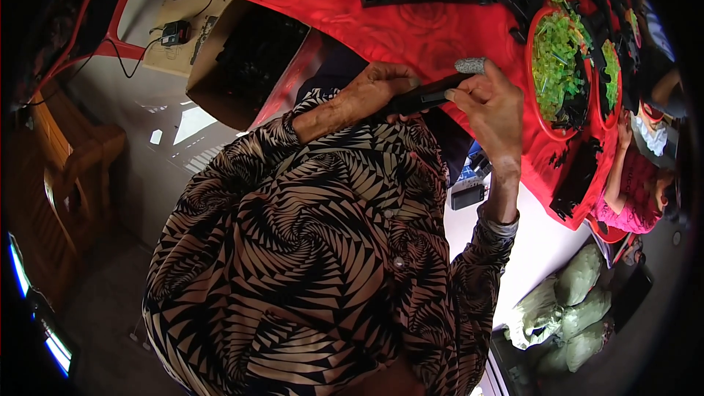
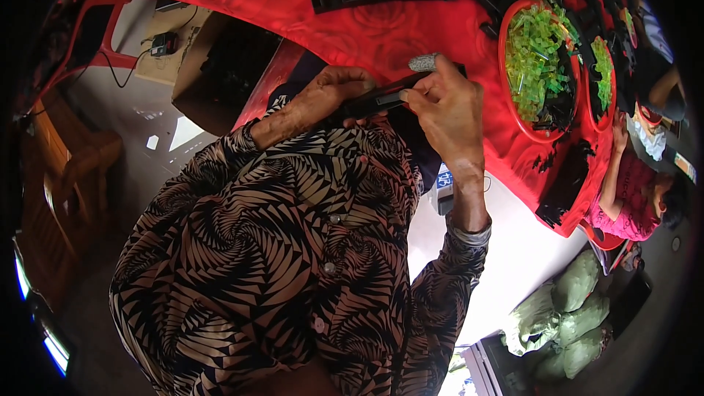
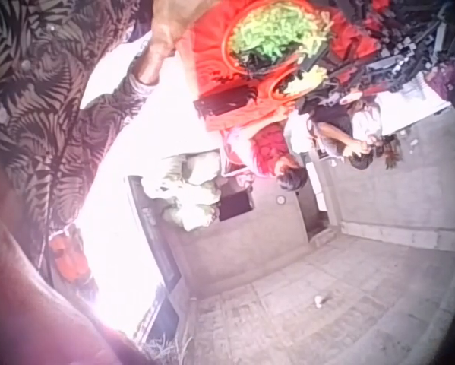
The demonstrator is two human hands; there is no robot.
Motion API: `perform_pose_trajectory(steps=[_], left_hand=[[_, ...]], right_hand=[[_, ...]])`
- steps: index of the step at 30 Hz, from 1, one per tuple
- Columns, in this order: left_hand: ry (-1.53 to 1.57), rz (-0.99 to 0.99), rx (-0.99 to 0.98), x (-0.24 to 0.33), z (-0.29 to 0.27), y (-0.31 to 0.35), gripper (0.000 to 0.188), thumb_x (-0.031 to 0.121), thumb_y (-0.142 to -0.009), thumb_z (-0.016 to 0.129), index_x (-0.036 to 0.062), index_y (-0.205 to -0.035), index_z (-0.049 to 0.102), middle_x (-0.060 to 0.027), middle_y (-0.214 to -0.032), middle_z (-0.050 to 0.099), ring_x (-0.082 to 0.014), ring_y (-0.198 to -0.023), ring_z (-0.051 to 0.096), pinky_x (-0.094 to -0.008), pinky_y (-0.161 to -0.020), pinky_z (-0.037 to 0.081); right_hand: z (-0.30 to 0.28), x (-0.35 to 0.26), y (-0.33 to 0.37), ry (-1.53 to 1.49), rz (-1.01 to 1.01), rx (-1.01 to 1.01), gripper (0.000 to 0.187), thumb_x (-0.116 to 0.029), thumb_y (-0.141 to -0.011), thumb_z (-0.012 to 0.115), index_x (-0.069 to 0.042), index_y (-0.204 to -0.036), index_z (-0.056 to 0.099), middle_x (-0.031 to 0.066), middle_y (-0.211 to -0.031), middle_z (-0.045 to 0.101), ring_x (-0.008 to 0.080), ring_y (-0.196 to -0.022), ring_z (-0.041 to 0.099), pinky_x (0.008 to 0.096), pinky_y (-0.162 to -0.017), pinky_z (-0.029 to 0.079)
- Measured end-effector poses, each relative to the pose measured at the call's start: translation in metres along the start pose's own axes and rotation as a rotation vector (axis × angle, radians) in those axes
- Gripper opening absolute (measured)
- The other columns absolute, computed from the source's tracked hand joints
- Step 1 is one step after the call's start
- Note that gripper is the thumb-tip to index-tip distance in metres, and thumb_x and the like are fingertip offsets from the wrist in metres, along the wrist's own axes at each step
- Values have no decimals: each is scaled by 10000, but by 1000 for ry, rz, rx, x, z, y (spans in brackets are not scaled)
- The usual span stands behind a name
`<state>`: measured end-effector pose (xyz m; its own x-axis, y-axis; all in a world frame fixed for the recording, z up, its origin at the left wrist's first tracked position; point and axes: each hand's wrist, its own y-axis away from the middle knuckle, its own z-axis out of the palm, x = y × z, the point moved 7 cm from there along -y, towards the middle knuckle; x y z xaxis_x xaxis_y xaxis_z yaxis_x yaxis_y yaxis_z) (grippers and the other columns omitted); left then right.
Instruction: The person assembles components by inserting small green parts into black plastic frames by hand and placing them onto the table. The person then adjusts finger cots on their fingers.
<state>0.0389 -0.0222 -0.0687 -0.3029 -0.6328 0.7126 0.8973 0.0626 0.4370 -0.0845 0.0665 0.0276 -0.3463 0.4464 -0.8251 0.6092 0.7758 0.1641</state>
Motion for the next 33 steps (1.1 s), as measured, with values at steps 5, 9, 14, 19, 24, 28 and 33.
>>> perform_pose_trajectory(steps=[5, 9, 14, 19, 24, 28, 33], left_hand=[[-91, -9, -30, 11, 8, 5, 222, 234, -974, 545, 27, -1011, 616, -29, -800, 664, -66, -597, 560, -208, -512, 446], [-238, 58, -67, 11, 11, 7, 213, 215, -935, 615, 32, -1044, 608, 1, -804, 628, -55, -609, 547, -201, -531, 445], [-398, 145, -29, -13, 2, 2, 229, 126, -945, 570, 6, -1139, 564, -32, -863, 623, -97, -744, 575, -250, -657, 473], [-850, 675, 36, 35, 23, 28, 214, 154, -930, 572, -43, -1011, 556, -172, -575, 520, -315, -526, 566, -407, -519, 435], [-825, 300, 71, 22, 14, 12, 170, 89, -918, 553, -29, -1040, 560, -143, -683, 580, -269, -597, 524, -369, -585, 426], [-780, 306, 103, 23, 14, 12, 148, 92, -926, 553, -31, -1009, 557, -124, -593, 522, -210, -518, 466, -363, -528, 385], [-748, 275, 90, 21, 13, 12, 163, 104, -939, 561, -23, -1040, 560, -78, -612, 500, -100, -559, 448, -298, -526, 383]], right_hand=[[2, -3, 4, 42, -15, 46, 254, 58, -752, 702, 16, -831, 464, 110, -713, 668, 118, -582, 640, 267, -484, 456], [6, 2, 7, -58, -17, 51, 250, 65, -768, 676, 10, -847, 445, 100, -704, 631, 133, -588, 650, 274, -480, 454], [9, -1, 8, -45, -53, 82, 229, 76, -777, 643, 3, -853, 439, 92, -706, 618, 135, -583, 649, 279, -473, 448], [9, 3, 10, -42, -68, 90, 191, 80, -792, 598, -1, -855, 436, 88, -706, 616, 127, -538, 619, 281, -457, 430], [10, 1, 12, -47, -44, 110, 191, 71, -794, 617, 6, -865, 452, 75, -692, 605, 108, -519, 591, 271, -453, 413], [9, 9, 15, -120, -11, 139, 202, 64, -785, 651, 11, -901, 494, 54, -683, 597, 72, -519, 566, 256, -452, 400], [16, 5, 19, -116, -8, 194, 212, 74, -779, 657, 14, -927, 517, 44, -679, 594, 53, -536, 566, 245, -457, 396]])
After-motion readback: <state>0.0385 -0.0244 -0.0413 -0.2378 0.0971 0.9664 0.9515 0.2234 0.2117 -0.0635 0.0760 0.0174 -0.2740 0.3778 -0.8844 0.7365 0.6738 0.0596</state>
